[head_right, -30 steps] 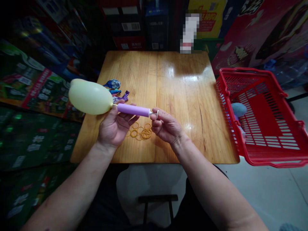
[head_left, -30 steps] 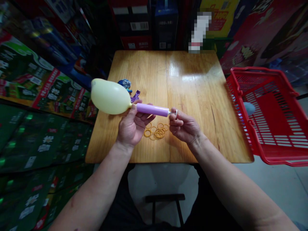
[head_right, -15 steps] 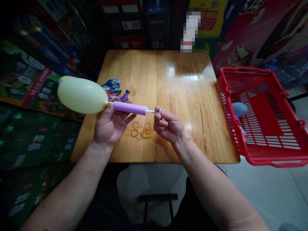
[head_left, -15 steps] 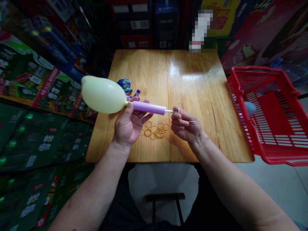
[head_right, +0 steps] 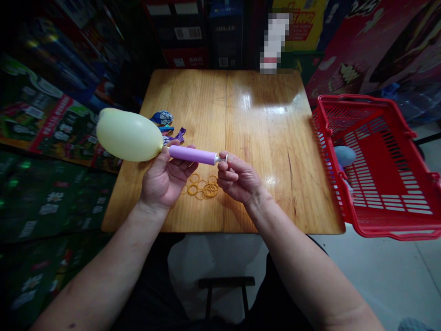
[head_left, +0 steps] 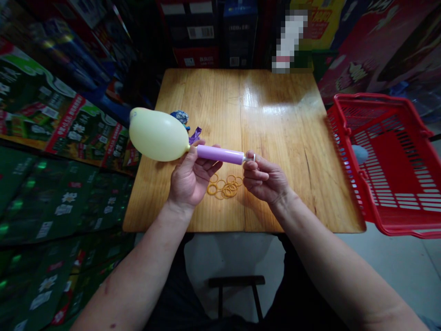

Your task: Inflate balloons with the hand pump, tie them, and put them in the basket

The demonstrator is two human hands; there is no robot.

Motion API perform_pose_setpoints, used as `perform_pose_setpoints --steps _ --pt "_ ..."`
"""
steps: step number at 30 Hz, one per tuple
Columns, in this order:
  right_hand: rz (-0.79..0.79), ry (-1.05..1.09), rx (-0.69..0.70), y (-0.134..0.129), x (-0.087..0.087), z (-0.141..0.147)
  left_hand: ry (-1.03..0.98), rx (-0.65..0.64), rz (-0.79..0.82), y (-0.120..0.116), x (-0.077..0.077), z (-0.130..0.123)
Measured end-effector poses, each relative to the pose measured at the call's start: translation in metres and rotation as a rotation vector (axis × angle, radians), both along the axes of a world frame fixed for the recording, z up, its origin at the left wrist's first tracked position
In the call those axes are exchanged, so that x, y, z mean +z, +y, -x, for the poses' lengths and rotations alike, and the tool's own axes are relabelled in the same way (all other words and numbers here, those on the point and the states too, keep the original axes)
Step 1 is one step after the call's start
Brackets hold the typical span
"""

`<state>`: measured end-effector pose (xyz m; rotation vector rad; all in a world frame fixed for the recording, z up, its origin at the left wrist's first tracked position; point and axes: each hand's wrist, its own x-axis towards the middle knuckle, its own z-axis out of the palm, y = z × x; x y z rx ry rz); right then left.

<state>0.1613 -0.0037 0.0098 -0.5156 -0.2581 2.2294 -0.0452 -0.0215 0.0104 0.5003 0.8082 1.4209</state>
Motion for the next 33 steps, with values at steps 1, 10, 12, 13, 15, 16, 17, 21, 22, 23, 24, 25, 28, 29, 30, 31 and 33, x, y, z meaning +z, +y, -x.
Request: perform_pose_setpoints --steps 1,10,12,13,15,16,17,21,22,23,24,25,28,29,30,31,33 --pt "0.008 -0.018 0.0 0.0 0.001 0.0 0.0 0.0 0.0 0.001 0.0 0.001" --pt "-0.015 -0.078 -0.066 0.005 0.016 -0.022 0.052 0.127 -0.081 0.01 0.012 0.028" --pt "-0.026 -0.022 -0.051 0.004 0.01 -0.018 0.058 0.097 -0.067 0.007 0.011 0.023" --pt "-0.024 0.0 -0.038 0.002 0.007 -0.015 0.059 0.073 -0.051 0.004 0.009 0.019" --pt "-0.011 0.03 -0.009 -0.001 0.002 -0.005 0.054 0.035 -0.011 0.001 0.005 0.009" --pt "-0.002 0.036 0.003 -0.002 0.0 0.0 0.048 0.029 0.005 -0.001 0.002 0.006" --pt "0.008 0.038 0.009 -0.003 0.0 0.003 0.044 0.028 0.016 -0.001 0.0 0.003" --pt "0.055 0.011 0.0 -0.001 0.006 0.002 0.057 0.013 -0.003 0.003 0.001 0.006" --pt "0.06 -0.003 -0.011 0.001 0.009 -0.002 0.059 0.011 -0.015 0.005 0.003 0.009" --pt "0.062 -0.017 -0.025 0.002 0.012 -0.007 0.058 0.018 -0.028 0.007 0.005 0.013" --pt "0.059 -0.027 -0.044 0.003 0.015 -0.012 0.056 0.038 -0.042 0.008 0.008 0.016" --pt "0.054 -0.035 -0.067 0.004 0.017 -0.017 0.056 0.067 -0.057 0.009 0.01 0.019" --pt "0.027 -0.06 -0.11 0.003 0.018 -0.02 0.072 0.132 -0.067 0.007 0.013 0.022" --pt "0.02 -0.069 -0.103 0.001 0.016 -0.018 0.079 0.121 -0.055 0.005 0.012 0.02" --pt "0.018 -0.076 -0.084 0.0 0.014 -0.014 0.082 0.099 -0.04 0.003 0.01 0.017" --pt "0.023 -0.079 -0.058 -0.002 0.012 -0.009 0.082 0.073 -0.024 0.001 0.008 0.013" --pt "0.051 -0.073 -0.017 -0.004 0.008 0.0 0.073 0.037 -0.003 -0.002 0.003 0.006"
